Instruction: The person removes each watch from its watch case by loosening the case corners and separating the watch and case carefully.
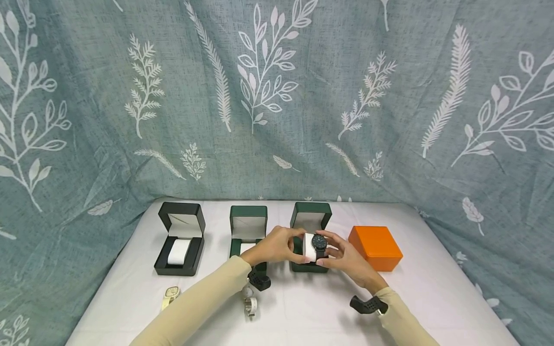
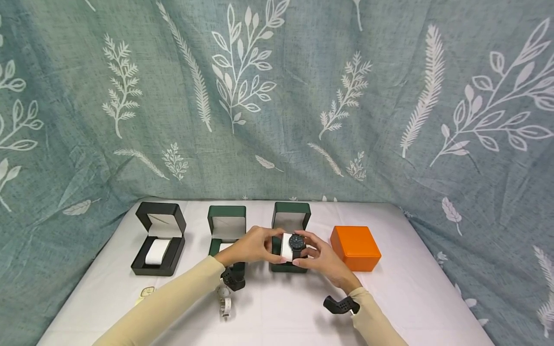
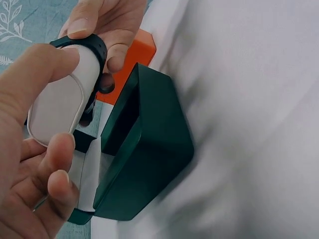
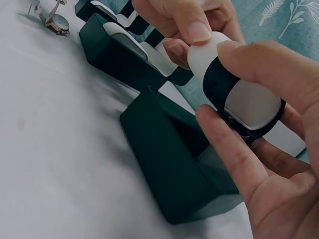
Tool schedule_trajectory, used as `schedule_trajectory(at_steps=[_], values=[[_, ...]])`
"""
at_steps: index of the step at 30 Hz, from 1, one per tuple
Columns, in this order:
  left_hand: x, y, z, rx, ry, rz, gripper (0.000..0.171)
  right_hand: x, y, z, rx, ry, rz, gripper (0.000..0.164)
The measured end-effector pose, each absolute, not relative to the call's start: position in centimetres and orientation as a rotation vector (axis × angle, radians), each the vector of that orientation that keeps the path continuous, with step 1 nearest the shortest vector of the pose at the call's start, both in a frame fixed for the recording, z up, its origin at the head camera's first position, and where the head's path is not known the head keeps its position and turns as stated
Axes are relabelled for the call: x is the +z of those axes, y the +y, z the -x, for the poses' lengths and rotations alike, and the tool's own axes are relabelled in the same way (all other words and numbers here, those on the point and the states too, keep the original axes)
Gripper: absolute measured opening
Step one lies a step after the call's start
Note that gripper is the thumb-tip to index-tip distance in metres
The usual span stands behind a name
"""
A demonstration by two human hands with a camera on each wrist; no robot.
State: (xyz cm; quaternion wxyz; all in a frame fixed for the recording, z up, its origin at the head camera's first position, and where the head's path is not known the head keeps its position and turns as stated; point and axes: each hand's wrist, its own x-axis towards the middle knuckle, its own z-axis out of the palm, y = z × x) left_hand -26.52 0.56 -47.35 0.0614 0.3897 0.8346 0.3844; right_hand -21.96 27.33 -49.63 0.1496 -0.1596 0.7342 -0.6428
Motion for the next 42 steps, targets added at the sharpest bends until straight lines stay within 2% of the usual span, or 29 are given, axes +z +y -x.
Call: schedule_trajectory(at_steps=[9,17,42], values=[[-47.0,-0.3,26.8,1.138,2.582,-1.134,0.075,-50.0,28.5,21.6,-1.863,2.130,0.391,0.088],[-47.2,-0.3,26.8,1.163,2.552,-1.120,0.081,-50.0,28.4,21.3,-1.859,2.143,0.347,0.088],[-47.4,-1.0,27.6,1.178,2.586,-1.102,0.081,-50.8,29.1,18.4,-1.880,2.068,0.329,0.087]])
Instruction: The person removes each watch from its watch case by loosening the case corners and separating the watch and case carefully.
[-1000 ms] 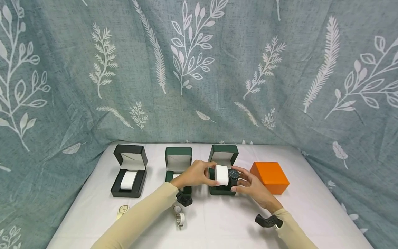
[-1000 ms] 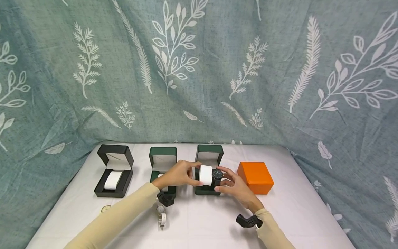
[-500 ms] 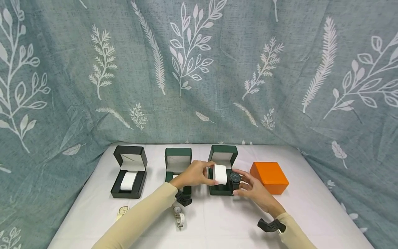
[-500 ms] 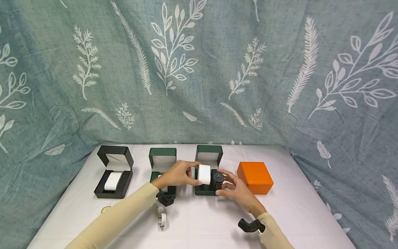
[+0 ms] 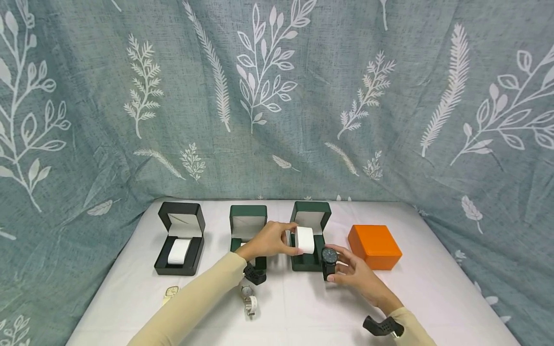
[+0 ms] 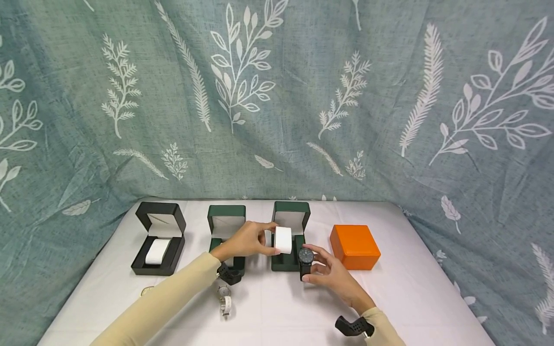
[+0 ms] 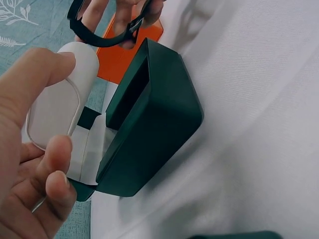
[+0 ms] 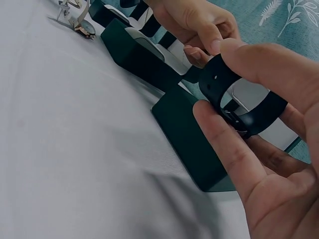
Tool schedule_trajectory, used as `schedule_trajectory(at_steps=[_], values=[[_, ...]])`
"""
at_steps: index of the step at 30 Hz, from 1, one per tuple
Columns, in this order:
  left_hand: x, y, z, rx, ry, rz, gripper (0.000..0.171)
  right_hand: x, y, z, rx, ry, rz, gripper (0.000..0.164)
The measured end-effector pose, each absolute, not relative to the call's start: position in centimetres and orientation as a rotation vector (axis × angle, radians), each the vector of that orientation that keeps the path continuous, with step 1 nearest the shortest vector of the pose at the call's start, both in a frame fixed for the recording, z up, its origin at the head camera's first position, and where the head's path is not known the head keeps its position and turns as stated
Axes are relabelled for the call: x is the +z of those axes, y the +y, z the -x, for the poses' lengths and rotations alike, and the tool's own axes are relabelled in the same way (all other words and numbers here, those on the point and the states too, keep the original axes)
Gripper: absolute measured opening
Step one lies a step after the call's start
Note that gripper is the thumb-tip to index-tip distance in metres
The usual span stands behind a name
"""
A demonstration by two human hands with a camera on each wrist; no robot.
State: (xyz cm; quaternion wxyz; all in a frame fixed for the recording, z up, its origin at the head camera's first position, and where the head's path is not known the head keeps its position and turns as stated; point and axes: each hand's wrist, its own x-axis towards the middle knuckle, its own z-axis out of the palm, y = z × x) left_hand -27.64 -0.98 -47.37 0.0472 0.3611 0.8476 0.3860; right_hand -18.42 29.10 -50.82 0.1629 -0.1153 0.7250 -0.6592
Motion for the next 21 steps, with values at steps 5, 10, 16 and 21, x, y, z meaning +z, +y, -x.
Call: schedule_trajectory(at_steps=[5,10,16,21], values=[[-47.5,-0.9,27.7,1.185,2.594,-1.087,0.083,-51.1,29.1,17.8,-1.854,2.068,0.329,0.089],[-47.5,-0.9,27.7,1.188,2.589,-1.083,0.083,-51.2,29.1,17.2,-1.791,2.077,0.318,0.088],[-47.5,-0.9,27.8,1.182,2.598,-1.104,0.082,-51.4,29.1,16.7,-1.797,2.041,0.324,0.087],[-47.5,-0.8,27.8,1.170,2.594,-1.099,0.082,-51.7,29.1,16.4,-1.783,2.046,0.298,0.087]])
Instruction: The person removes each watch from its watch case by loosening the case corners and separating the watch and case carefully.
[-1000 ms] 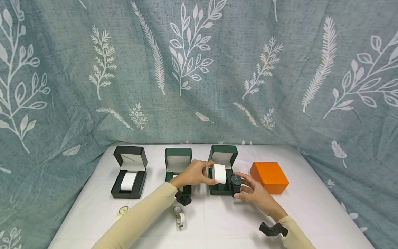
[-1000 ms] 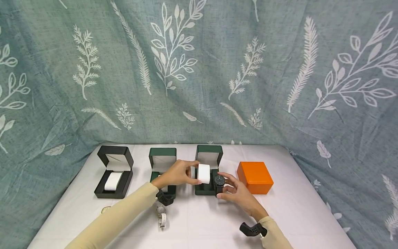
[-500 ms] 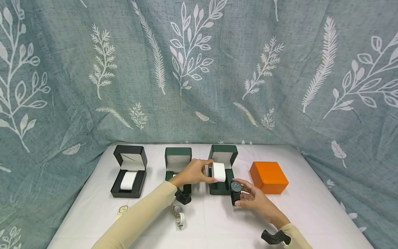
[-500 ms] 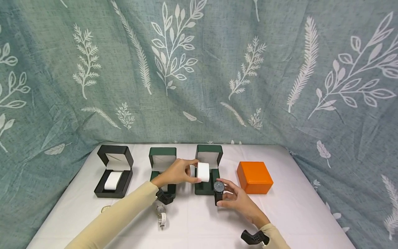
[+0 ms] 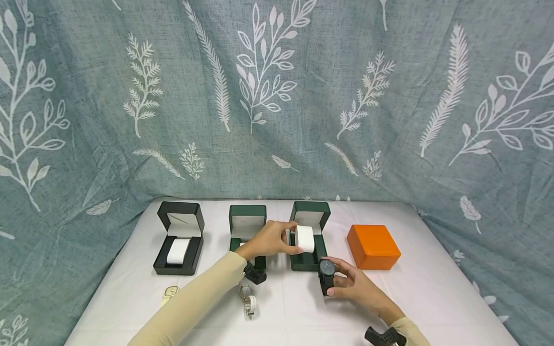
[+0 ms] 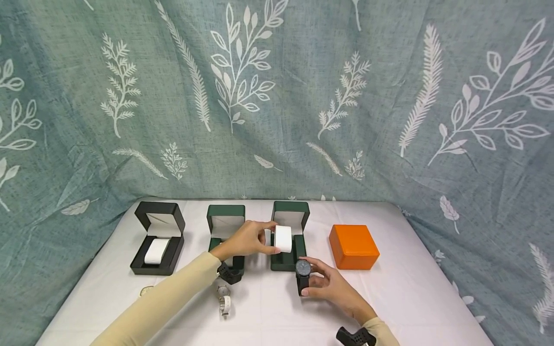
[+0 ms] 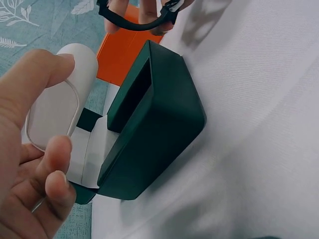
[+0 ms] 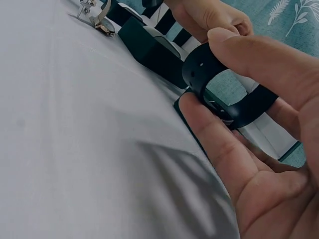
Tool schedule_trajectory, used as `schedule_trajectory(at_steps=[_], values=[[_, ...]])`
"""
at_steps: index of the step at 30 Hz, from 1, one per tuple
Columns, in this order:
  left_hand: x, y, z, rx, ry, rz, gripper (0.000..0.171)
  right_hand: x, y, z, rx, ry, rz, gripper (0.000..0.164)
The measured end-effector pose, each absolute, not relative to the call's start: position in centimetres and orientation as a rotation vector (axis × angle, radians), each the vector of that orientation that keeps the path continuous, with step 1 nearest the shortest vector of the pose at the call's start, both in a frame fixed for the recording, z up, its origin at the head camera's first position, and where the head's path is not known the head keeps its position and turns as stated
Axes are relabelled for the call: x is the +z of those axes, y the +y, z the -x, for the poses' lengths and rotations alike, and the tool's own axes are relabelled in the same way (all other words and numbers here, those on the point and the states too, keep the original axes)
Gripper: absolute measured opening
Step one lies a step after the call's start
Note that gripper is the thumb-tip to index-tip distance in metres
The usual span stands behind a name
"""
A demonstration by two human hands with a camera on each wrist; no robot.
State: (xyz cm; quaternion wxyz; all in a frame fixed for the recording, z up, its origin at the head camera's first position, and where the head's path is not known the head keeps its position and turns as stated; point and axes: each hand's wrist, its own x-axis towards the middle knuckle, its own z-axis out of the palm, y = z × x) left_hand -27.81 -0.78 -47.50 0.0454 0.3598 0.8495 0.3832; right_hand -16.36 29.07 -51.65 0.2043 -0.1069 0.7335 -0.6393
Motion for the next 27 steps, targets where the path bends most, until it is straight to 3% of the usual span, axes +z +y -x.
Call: schedule_trajectory(at_steps=[8,18,27], values=[[-47.3,-0.6,27.7,1.185,2.595,-1.085,0.083,-52.0,28.9,16.0,-1.790,1.982,0.298,0.090],[-47.2,-0.4,27.5,1.175,2.593,-1.088,0.087,-52.4,28.7,15.5,-1.745,2.033,0.268,0.073],[-47.2,-0.4,27.4,1.180,2.581,-1.087,0.086,-52.9,28.3,15.1,-1.733,2.021,0.255,0.075]])
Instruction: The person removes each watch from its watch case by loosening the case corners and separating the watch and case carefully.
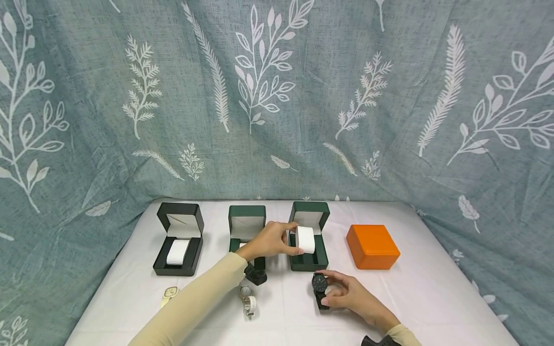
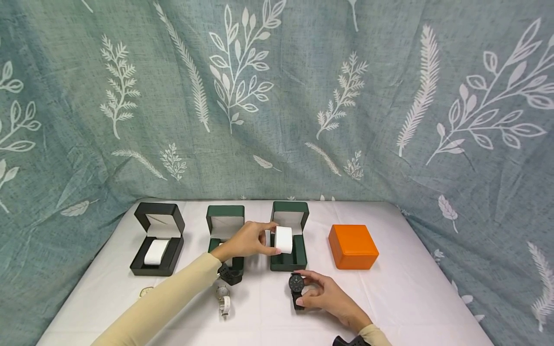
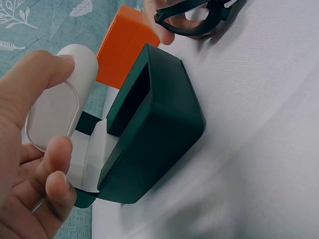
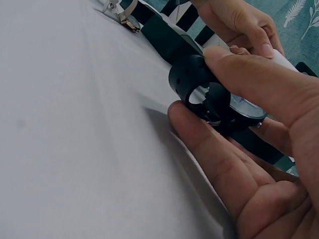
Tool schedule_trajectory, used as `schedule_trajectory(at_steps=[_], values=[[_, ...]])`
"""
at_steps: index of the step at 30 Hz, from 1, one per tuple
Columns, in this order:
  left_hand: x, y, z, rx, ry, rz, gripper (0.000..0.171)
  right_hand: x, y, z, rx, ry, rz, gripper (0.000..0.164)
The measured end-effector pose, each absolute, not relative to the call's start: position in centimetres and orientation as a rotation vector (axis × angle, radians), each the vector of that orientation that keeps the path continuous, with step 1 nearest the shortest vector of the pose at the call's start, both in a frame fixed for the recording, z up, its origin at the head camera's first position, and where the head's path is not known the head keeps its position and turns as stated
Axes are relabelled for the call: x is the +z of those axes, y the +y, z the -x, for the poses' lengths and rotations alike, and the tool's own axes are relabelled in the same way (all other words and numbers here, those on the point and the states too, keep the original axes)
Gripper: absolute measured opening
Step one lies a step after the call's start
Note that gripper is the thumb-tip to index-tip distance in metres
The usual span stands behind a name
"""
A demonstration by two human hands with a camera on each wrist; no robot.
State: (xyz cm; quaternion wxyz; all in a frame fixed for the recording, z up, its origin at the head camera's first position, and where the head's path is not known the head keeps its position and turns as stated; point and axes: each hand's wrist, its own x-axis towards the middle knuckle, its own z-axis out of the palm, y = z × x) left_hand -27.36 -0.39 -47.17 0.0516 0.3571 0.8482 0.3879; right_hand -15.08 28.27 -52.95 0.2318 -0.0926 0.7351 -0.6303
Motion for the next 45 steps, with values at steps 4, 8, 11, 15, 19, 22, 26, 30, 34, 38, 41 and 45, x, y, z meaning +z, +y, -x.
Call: schedule_trajectory(at_steps=[4,8,11,15,19,22,26,30,34,38,41,45], values=[[-47.1,-0.3,27.4,1.168,2.595,-1.082,0.087,-53.1,28.2,15.0,-1.754,2.011,0.274,0.078],[-47.2,-0.3,27.4,1.152,2.607,-1.085,0.087,-53.1,28.1,14.9,-1.755,2.014,0.333,0.081],[-47.2,-0.3,27.4,1.152,2.601,-1.091,0.088,-53.2,28.0,14.9,-1.749,2.026,0.362,0.082],[-47.3,-0.4,27.3,1.165,2.582,-1.096,0.087,-53.3,28.0,14.8,-1.730,2.052,0.372,0.081],[-47.2,-0.4,27.2,1.172,2.575,-1.102,0.086,-53.2,28.1,14.8,-1.685,2.098,0.366,0.080],[-47.2,-0.3,27.2,1.171,2.572,-1.102,0.086,-53.2,28.2,14.8,-1.653,2.121,0.368,0.079],[-47.3,-0.2,27.1,1.159,2.575,-1.095,0.085,-53.2,28.3,14.8,-1.631,2.133,0.379,0.079],[-47.3,-0.2,27.1,1.155,2.581,-1.094,0.084,-53.1,28.3,14.5,-1.650,2.117,0.377,0.079],[-47.2,-0.2,27.0,1.163,2.584,-1.094,0.084,-53.1,28.1,14.2,-1.703,2.075,0.362,0.079],[-47.2,-0.2,26.9,1.159,2.587,-1.093,0.084,-53.1,27.9,14.1,-1.739,2.050,0.348,0.081],[-47.3,-0.2,26.9,1.157,2.584,-1.092,0.084,-53.1,27.8,14.0,-1.735,2.053,0.342,0.082],[-47.2,-0.2,26.9,1.161,2.574,-1.092,0.085,-52.8,28.0,14.2,-1.724,2.081,0.353,0.080]])
